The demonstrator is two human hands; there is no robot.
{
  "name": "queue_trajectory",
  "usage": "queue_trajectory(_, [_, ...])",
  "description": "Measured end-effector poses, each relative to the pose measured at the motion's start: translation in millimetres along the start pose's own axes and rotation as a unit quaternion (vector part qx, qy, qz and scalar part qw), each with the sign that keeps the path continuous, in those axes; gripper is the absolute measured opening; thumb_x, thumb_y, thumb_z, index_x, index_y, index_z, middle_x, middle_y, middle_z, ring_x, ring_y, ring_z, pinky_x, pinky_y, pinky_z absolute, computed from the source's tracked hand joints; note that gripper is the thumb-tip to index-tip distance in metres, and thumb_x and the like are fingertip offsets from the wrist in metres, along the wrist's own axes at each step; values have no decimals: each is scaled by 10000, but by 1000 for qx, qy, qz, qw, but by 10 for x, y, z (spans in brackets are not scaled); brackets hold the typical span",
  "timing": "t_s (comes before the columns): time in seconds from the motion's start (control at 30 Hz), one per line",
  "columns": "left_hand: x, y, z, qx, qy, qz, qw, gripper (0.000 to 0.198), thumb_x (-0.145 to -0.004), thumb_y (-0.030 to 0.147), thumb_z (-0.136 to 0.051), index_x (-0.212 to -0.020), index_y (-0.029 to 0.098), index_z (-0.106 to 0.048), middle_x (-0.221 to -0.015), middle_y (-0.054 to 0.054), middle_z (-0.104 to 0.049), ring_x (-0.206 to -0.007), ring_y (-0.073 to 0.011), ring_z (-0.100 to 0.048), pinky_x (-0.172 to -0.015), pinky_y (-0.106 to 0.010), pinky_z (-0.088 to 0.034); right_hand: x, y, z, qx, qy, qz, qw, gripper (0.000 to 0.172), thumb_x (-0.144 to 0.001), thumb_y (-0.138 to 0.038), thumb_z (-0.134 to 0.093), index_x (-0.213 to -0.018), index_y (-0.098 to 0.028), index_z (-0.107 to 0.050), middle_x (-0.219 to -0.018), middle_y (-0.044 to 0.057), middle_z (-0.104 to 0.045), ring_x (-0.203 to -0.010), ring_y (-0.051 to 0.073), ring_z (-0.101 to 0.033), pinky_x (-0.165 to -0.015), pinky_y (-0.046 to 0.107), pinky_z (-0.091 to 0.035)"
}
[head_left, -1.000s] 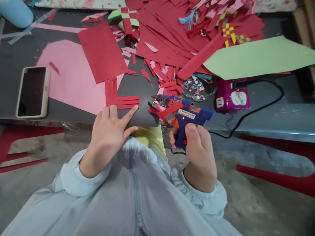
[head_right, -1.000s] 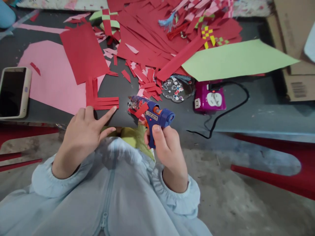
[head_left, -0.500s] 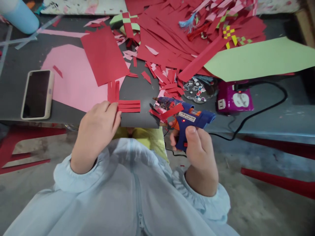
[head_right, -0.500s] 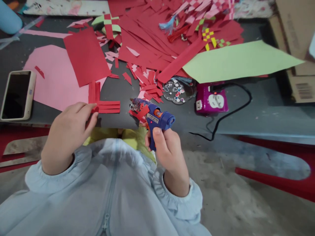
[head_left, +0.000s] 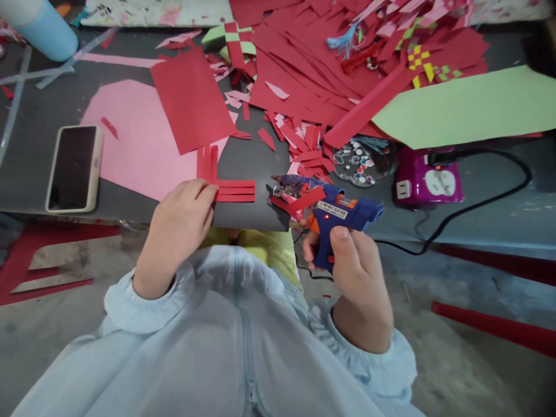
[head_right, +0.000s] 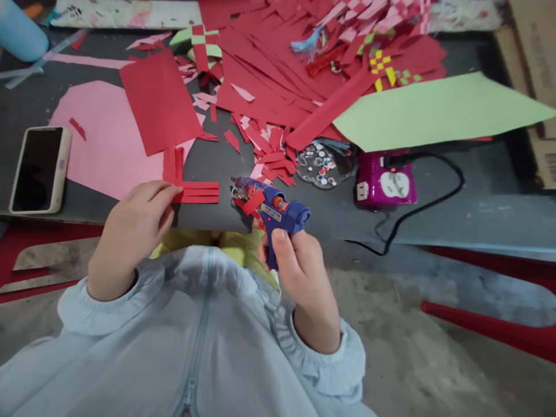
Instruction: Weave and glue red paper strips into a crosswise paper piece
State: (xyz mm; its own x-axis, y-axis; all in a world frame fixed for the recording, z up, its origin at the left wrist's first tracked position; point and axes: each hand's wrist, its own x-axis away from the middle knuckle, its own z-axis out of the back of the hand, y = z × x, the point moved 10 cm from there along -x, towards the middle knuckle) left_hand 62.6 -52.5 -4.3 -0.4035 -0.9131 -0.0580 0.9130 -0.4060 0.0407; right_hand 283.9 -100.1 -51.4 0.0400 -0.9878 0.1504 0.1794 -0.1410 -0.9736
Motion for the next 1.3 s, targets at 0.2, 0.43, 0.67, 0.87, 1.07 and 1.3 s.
queue_trajectory(0.2, [13, 30, -32, -18, -18, -13, 1000, 381, -974, 155, -405, -1241, 173, -675, -1162, -145, -682, -1006, -284, -660, -712, -367, -549, -23, -1, -16, -3, 4, -6, 1000, 458, -1012, -550, -448, -750, -223, -633, -553, -2, -611, -443, 133, -524, -457, 293, -426])
queue_trajectory(0.43, [37, 15, -80, -4, -26, -14, 1000, 431, -965, 147, -395, -1347, 182, -592, -1169, -151, -657, -1033, -286, -634, -765, -389, -558, -32, -1, -49, 12, -9, -22, 1000, 488, -1010, -577, -441, -717, -221, -599, -567, 7, -620, -475, 133, -534, -501, 301, -433])
queue_trajectory(0.67, [47, 15, -72, 13, -15, -18, 1000, 390, -931, 110, -407, -1271, 130, -597, -1220, -173, -655, -1092, -309, -619, -829, -424, -571, -14, 40, -39, 20, -6, -32, 999, 475, -1015, -551, -444, -711, -221, -602, -587, 13, -621, -502, 137, -532, -528, 311, -427])
queue_trajectory(0.87, [53, 39, -78, 8, -4, -27, 1000, 430, -955, 136, -405, -1348, 142, -581, -1193, -168, -651, -1041, -296, -623, -813, -425, -570, -21, 52, -57, 19, -6, -38, 999, 463, -1010, -567, -442, -740, -226, -599, -608, 17, -634, -505, 138, -531, -529, 316, -427])
queue_trajectory(1.07, [61, 55, -93, -5, -7, -22, 1000, 404, -970, 162, -419, -1321, 149, -618, -1175, -166, -647, -1019, -299, -615, -793, -424, -572, -29, 65, -57, 25, -10, -42, 999, 499, -999, -607, -441, -708, -233, -598, -585, 16, -629, -491, 142, -528, -518, 322, -428])
queue_trajectory(1.3, [56, 71, -116, -22, -10, -21, 999, 423, -958, 146, -432, -1337, 149, -619, -1191, -187, -627, -1037, -315, -603, -810, -444, -574, -45, 56, -68, 26, -10, -38, 999, 516, -1000, -626, -422, -731, -227, -609, -588, 15, -634, -492, 138, -525, -520, 314, -427])
